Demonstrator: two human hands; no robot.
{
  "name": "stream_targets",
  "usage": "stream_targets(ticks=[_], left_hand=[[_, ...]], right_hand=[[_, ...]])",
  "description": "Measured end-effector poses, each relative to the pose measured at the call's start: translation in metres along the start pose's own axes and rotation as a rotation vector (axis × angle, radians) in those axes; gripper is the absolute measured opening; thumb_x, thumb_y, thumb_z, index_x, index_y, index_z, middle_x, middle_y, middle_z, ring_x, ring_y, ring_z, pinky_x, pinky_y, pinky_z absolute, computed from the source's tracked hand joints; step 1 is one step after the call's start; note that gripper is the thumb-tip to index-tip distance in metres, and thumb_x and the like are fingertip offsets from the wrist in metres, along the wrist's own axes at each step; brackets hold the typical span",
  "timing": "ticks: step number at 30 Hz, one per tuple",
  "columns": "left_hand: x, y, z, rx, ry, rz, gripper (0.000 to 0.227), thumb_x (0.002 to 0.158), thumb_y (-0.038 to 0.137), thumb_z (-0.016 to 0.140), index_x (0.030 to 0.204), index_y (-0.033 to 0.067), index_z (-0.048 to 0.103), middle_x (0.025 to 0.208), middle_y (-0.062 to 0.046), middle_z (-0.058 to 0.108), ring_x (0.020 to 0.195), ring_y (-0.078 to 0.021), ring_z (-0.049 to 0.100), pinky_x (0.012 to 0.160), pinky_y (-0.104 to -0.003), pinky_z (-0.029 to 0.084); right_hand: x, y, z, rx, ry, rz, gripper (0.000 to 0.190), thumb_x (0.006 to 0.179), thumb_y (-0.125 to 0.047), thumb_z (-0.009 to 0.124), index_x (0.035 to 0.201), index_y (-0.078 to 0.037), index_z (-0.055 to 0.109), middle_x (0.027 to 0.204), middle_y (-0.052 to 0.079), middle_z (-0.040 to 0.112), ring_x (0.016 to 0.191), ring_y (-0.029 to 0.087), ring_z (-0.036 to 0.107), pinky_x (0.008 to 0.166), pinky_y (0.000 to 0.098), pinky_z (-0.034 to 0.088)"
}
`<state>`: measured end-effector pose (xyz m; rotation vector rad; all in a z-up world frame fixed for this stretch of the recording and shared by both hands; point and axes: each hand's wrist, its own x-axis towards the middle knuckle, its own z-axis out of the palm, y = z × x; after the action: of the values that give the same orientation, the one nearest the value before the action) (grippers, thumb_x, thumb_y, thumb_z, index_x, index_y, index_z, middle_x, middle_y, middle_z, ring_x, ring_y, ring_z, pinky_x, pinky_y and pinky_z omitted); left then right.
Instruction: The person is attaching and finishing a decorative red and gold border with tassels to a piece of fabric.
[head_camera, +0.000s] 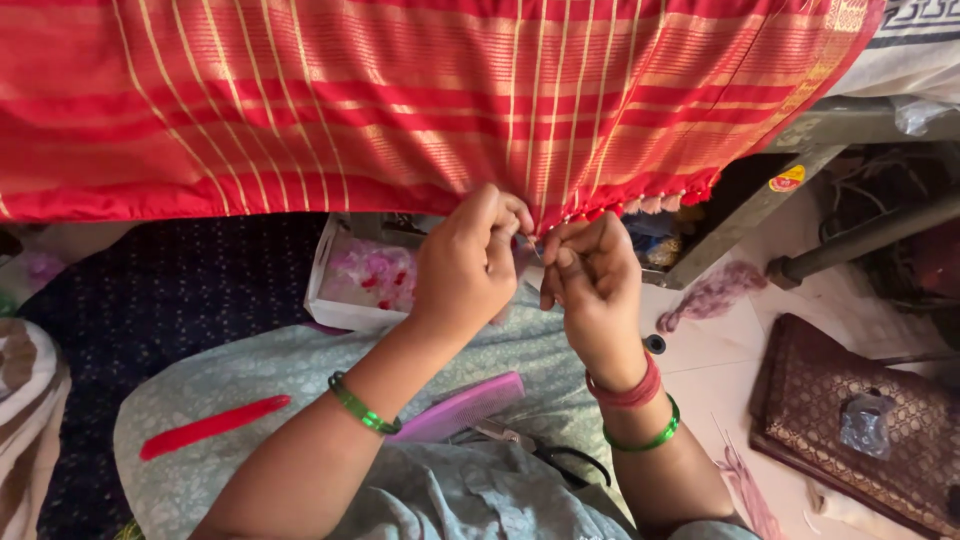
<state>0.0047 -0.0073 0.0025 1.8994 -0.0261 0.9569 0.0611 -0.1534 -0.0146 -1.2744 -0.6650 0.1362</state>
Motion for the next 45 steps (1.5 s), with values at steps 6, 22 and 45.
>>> stream_targets(ticks=[6, 22, 45], left_hand=[[-0.008, -0.026, -0.005, -0.093, 0.021, -0.103, 0.009, 0.097, 0.002, 0.066, 0.093, 0.0039, 0.058, 0.089, -0.005, 0.073, 0.068, -0.0175, 0.064, 0.059, -0.032, 0.049], [-0.049, -0.063, 0.009, -0.664, -0.039, -0.608, 0.009, 0.092, 0.009, 0.075, 0.097, 0.0019, 0.072, 0.102, 0.004, 0.065, 0.086, -0.0049, 0.057, 0.079, -0.024, 0.046], [-0.028, -0.104, 0.057, -0.681, 0.191, -0.421, 0.01, 0.091, 0.01, 0.081, 0.09, 0.0045, 0.073, 0.123, -0.003, 0.054, 0.084, -0.0105, 0.056, 0.075, -0.029, 0.046]], right_hand=[[-0.003, 0.004, -0.003, -0.106, 0.043, 0.056, 0.006, 0.103, 0.003, 0.053, 0.1, 0.0, 0.05, 0.104, 0.008, 0.066, 0.062, 0.007, 0.053, 0.056, 0.0238, 0.05], [0.035, 0.048, -0.034, 0.453, -0.131, 0.328, 0.025, 0.097, -0.023, 0.068, 0.102, 0.002, 0.071, 0.106, 0.009, 0.072, 0.109, 0.019, 0.068, 0.106, 0.038, 0.051], [-0.249, 0.069, -0.123, -1.307, -0.789, -0.007, 0.048, 0.084, -0.007, 0.059, 0.131, -0.003, 0.059, 0.122, 0.01, 0.063, 0.117, 0.029, 0.055, 0.101, 0.0388, 0.046]])
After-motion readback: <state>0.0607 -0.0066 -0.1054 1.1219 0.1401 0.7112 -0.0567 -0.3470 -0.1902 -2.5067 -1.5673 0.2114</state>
